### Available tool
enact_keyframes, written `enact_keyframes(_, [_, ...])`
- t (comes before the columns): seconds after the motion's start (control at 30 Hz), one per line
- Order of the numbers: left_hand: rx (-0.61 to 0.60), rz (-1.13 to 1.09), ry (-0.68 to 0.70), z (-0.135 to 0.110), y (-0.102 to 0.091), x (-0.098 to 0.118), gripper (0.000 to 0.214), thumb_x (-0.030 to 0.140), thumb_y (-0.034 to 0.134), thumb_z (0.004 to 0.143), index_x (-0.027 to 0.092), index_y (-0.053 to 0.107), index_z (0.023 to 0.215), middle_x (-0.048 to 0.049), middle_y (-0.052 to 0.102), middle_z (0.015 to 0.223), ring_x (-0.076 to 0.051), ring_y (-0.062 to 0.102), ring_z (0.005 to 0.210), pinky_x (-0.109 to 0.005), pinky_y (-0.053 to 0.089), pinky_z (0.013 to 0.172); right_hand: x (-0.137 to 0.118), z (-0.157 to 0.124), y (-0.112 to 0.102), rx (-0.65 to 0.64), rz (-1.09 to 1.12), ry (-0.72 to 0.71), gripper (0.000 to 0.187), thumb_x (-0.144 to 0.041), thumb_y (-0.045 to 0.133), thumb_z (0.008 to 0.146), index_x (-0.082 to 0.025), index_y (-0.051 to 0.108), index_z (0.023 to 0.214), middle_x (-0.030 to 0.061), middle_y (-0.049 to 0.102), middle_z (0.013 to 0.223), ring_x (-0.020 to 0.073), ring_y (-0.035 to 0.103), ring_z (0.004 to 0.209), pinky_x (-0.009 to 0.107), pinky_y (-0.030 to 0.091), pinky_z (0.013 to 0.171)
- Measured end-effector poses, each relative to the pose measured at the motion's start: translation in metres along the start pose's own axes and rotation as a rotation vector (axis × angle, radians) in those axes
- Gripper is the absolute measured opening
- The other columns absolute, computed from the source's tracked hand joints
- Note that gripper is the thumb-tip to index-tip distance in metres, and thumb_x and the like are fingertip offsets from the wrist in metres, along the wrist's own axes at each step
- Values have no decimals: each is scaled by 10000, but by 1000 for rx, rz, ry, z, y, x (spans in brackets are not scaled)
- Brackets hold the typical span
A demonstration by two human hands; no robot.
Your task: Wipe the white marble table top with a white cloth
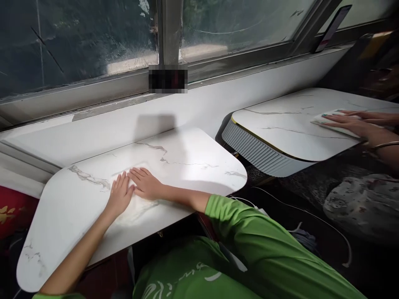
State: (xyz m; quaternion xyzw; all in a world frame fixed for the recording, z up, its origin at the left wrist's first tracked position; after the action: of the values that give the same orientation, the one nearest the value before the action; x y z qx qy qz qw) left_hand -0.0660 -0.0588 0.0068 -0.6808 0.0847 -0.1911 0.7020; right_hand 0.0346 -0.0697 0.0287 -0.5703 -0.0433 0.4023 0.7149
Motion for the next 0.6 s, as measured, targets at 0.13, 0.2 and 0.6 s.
enact_keyframes(0.13, [95,50,-49,54,-14,-29,502,286,211,963,144,364,1420,-81,296,1525,-232,239,1419,-458,208,1150,28,63,24,20,-47,63,557,-249,378,901,-2,363,1400,195,355,1483,262,268,1403,436,138,1169])
enact_keyframes(0.2, [124,56,-61,81,-18,-38,494,269,225,953,145,383,1405,-74,323,1515,-216,260,1412,-429,205,1154,44,88,27,16,-61,83,556,-249,357,908,-8,352,1409,183,342,1493,250,262,1405,426,128,1171])
enact_keyframes(0.6, [222,32,-164,122,-13,-15,459,221,246,950,140,445,1355,-90,358,1496,-231,304,1389,-450,192,1151,93,97,13,-41,-84,139,550,-206,270,921,-27,323,1439,142,316,1514,208,242,1417,405,142,1175])
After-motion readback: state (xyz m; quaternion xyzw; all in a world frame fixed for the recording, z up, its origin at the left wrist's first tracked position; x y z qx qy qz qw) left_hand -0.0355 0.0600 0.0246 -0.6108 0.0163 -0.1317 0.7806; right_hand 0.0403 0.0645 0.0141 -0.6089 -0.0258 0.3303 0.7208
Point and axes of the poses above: each hand's wrist, its own z-axis towards the middle knuckle, its own y-axis out of the palm, x = y × z, the point moved 8 cm from there along z, towards the middle knuckle
